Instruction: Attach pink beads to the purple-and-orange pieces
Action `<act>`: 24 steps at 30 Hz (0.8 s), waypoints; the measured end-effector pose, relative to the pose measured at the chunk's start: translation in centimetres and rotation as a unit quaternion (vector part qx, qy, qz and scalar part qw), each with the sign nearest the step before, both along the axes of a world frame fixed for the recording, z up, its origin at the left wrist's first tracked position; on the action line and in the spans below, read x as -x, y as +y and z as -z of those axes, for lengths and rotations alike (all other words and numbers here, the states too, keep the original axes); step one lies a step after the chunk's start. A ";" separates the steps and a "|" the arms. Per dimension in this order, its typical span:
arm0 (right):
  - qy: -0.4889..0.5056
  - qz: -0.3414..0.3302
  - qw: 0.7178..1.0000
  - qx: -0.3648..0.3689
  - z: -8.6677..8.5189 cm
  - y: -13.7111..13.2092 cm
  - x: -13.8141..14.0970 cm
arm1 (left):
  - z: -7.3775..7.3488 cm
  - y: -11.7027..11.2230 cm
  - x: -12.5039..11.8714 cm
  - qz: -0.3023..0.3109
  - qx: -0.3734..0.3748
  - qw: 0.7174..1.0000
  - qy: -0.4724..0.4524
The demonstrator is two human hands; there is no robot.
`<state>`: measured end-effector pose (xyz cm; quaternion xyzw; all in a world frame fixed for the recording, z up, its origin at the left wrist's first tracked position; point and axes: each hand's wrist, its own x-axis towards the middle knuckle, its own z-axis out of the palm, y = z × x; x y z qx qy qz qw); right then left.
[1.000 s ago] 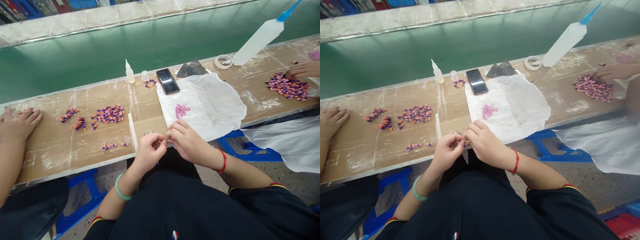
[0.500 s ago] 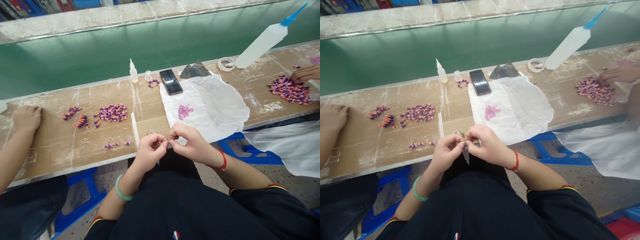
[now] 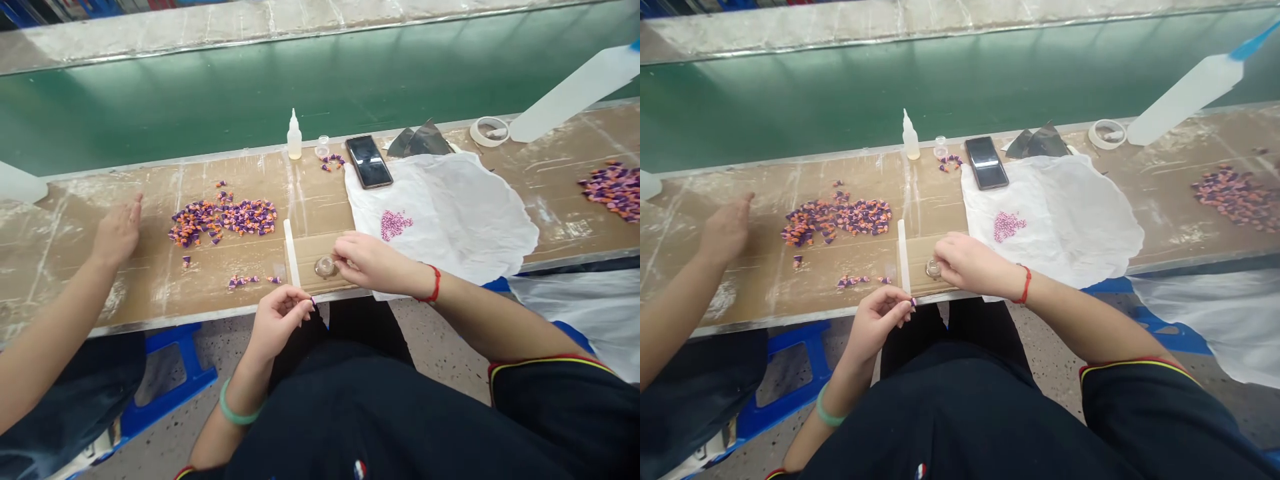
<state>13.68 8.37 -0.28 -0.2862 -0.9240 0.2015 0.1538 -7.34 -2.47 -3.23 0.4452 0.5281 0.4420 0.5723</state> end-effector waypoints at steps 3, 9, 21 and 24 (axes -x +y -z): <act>-0.090 -0.017 0.995 -0.027 0.0 1.0 0.7 | 0.4 -0.4 0.6 -0.015 0.004 1.000 0.003; -0.185 -0.048 0.979 -0.078 -0.7 1.6 1.4 | 0.7 -0.6 1.2 -0.022 0.007 1.000 -0.004; -0.154 -0.035 0.985 -0.071 -1.3 1.3 1.8 | 0.6 -0.6 0.9 -0.063 0.014 0.997 -0.039; -0.076 0.008 0.997 0.017 -1.8 0.6 1.6 | 0.2 -0.4 0.5 -0.090 -0.014 0.994 -0.060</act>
